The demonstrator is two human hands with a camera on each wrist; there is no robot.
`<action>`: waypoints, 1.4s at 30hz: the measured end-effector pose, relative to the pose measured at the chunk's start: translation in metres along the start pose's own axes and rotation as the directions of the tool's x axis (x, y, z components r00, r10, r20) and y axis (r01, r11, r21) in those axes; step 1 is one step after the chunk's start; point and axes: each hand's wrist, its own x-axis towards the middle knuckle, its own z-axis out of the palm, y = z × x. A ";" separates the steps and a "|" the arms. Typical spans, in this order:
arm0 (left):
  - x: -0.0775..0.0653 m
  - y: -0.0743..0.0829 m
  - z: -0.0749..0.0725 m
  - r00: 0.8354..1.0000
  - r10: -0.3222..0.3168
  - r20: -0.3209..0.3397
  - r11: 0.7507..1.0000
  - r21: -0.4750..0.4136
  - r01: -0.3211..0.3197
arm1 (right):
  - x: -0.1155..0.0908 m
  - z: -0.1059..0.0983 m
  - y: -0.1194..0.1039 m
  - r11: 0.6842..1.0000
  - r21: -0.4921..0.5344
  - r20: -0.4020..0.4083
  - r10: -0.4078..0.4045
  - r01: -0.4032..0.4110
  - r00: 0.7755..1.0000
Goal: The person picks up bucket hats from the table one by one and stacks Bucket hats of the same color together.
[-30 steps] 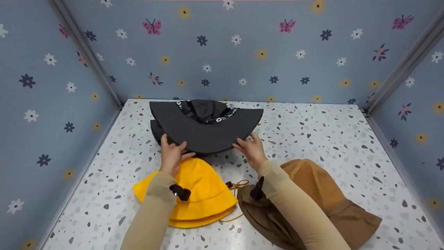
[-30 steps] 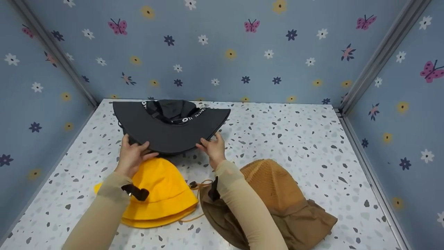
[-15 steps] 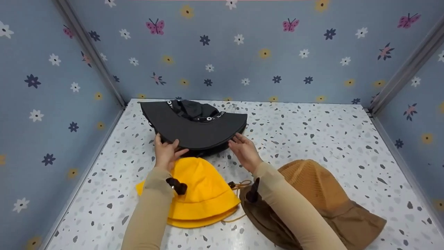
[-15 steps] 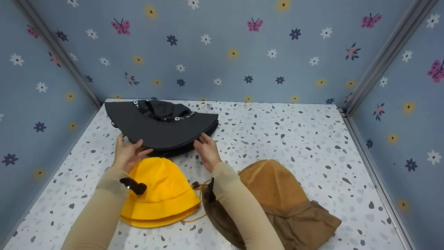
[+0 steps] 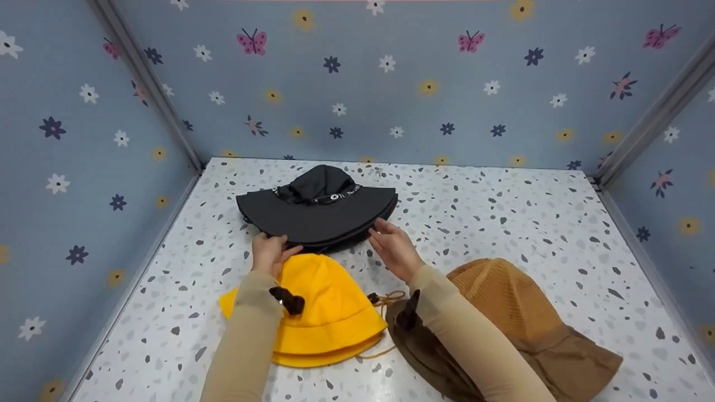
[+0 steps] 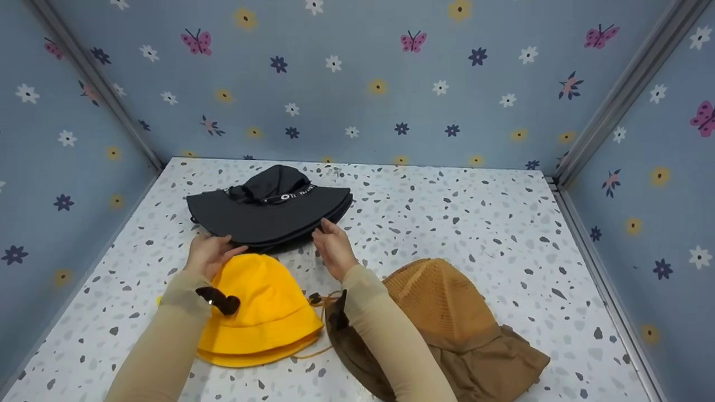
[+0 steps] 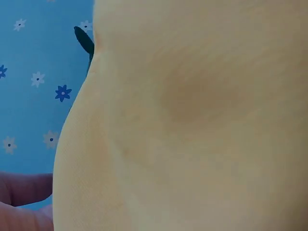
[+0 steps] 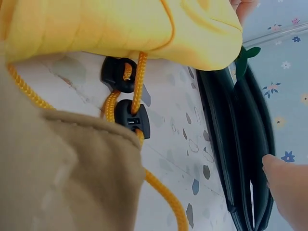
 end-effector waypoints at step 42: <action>0.015 -0.003 0.020 0.998 -0.067 -0.016 0.997 -0.041 0.066 | -0.013 -0.016 0.005 0.986 0.150 -0.160 0.103 -0.079 0.982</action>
